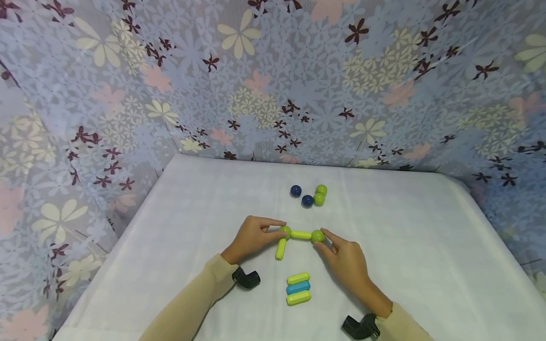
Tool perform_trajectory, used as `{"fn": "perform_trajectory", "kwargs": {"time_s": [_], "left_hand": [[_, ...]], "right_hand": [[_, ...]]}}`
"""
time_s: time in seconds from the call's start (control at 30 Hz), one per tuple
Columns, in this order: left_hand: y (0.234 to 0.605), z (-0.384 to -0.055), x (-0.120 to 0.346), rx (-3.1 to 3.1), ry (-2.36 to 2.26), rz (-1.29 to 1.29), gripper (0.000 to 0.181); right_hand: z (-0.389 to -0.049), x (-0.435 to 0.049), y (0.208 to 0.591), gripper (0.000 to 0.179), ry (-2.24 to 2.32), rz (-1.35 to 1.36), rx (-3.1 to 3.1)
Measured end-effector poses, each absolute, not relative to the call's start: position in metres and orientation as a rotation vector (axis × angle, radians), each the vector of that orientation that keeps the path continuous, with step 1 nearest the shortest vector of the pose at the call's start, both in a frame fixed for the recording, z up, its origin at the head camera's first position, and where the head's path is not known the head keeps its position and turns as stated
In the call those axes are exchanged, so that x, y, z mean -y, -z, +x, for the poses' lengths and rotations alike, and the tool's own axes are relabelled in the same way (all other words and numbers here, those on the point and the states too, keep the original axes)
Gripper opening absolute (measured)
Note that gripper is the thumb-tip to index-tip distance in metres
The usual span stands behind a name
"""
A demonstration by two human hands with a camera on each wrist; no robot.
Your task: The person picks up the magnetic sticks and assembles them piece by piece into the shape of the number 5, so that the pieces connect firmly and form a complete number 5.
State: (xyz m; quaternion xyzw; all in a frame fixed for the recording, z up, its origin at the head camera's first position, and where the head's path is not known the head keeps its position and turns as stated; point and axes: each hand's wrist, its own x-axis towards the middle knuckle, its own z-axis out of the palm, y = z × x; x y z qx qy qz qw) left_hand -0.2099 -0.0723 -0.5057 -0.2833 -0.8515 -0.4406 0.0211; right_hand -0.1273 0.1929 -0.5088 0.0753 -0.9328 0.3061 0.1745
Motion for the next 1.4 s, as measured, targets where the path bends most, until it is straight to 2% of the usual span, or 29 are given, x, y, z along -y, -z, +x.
{"fn": "perform_trajectory", "kwargs": {"time_s": [0.43, 0.6, 0.8, 0.93, 1.07, 1.4], "left_hand": [[0.508, -0.213, 0.067, 2.620, 1.233, -0.828, 0.036], [0.507, -0.213, 0.068, 2.608, 1.229, -0.837, 0.036], [0.507, -0.213, 0.069, 2.614, 1.238, -0.807, 0.036], [0.507, -0.215, 0.066, 2.627, 1.229, -0.790, 0.036], [0.507, -0.220, 0.062, 2.624, 1.217, -0.800, 0.036], [0.504, -0.228, 0.060, 2.622, 1.213, -0.800, 0.035]], "right_hand": [[-0.131, -0.193, 0.507, 0.048, -0.881, 0.203, 2.650], [-0.141, -0.202, 0.510, 0.053, -1.064, 0.256, 2.552], [-0.169, -0.219, 0.512, 0.046, -1.229, 0.218, 2.446], [-0.198, -0.229, 0.513, 0.044, -1.135, 0.205, 2.451], [-0.222, -0.234, 0.513, 0.049, -0.988, 0.310, 2.472], [-0.248, -0.230, 0.513, 0.053, -0.846, 0.379, 2.555]]}}
